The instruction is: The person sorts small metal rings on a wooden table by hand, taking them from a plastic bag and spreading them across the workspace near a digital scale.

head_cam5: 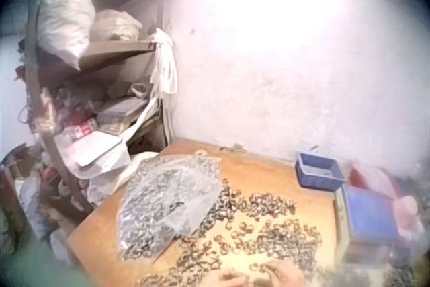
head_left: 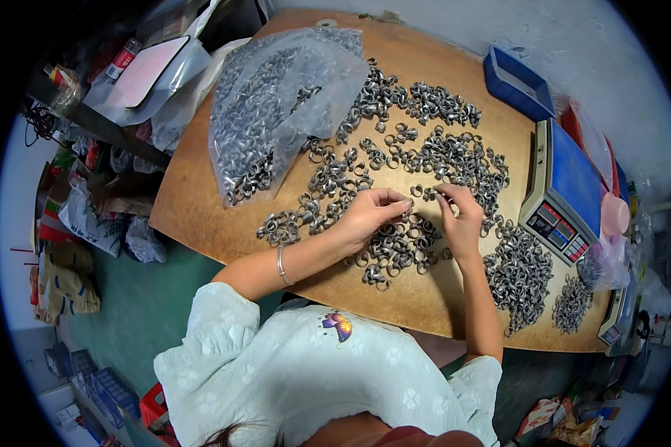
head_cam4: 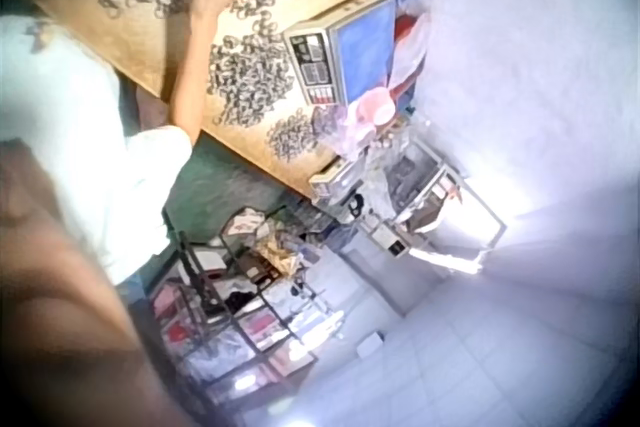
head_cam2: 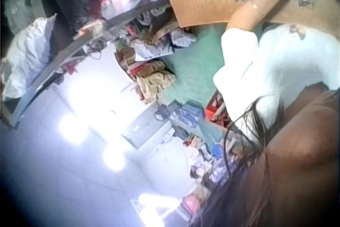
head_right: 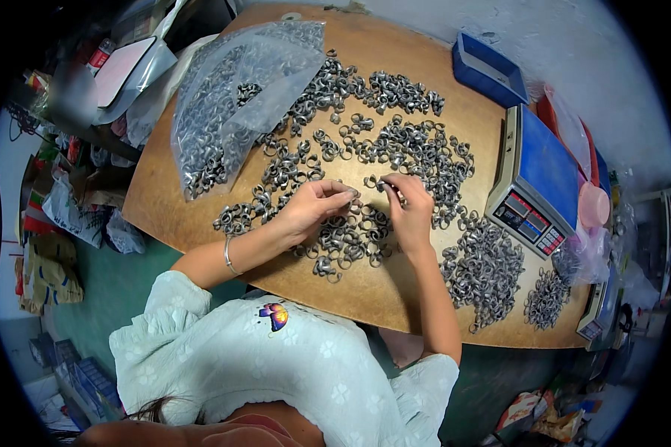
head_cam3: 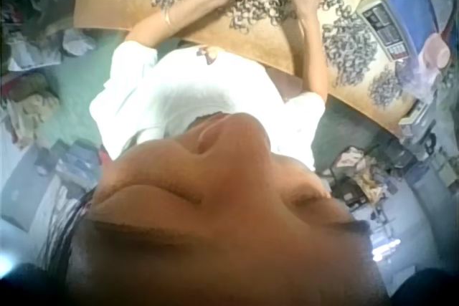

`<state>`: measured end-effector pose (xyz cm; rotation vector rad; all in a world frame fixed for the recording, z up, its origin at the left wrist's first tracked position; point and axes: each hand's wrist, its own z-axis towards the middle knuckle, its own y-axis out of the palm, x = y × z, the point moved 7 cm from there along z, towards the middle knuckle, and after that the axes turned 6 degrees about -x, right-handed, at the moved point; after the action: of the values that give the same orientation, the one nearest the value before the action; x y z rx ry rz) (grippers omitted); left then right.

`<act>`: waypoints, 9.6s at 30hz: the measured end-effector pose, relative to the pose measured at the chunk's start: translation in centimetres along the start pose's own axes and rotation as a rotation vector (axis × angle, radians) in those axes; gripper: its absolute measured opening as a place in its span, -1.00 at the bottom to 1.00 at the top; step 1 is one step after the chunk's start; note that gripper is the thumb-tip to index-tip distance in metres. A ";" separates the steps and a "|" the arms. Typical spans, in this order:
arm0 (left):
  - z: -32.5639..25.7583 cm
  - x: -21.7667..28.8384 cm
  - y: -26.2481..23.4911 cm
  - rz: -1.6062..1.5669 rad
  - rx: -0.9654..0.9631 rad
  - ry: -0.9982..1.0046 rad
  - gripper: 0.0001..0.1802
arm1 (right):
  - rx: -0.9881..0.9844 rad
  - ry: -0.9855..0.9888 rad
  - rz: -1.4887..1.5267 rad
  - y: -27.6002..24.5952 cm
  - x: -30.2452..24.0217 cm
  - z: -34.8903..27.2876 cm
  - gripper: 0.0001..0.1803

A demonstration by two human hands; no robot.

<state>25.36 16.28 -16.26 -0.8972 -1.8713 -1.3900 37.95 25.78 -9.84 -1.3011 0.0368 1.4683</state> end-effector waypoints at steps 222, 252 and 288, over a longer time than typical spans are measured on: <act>-15.8 3.9 -1.6 1.016 0.159 1.077 -0.73 | -0.461 0.708 1.451 13.1 -7.9 -8.8 -0.83; -15.3 1.5 0.4 0.959 0.158 1.034 -0.66 | -0.318 0.778 1.350 11.1 -7.6 -12.6 -0.83; -11.7 -0.2 -1.0 0.183 -0.032 0.525 -0.87 | -0.353 0.572 1.447 9.0 -7.4 -11.5 -0.82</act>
<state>25.73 4.71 -14.07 -0.6205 -1.3413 -1.3807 37.58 10.08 -14.53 -2.1002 1.3932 2.2142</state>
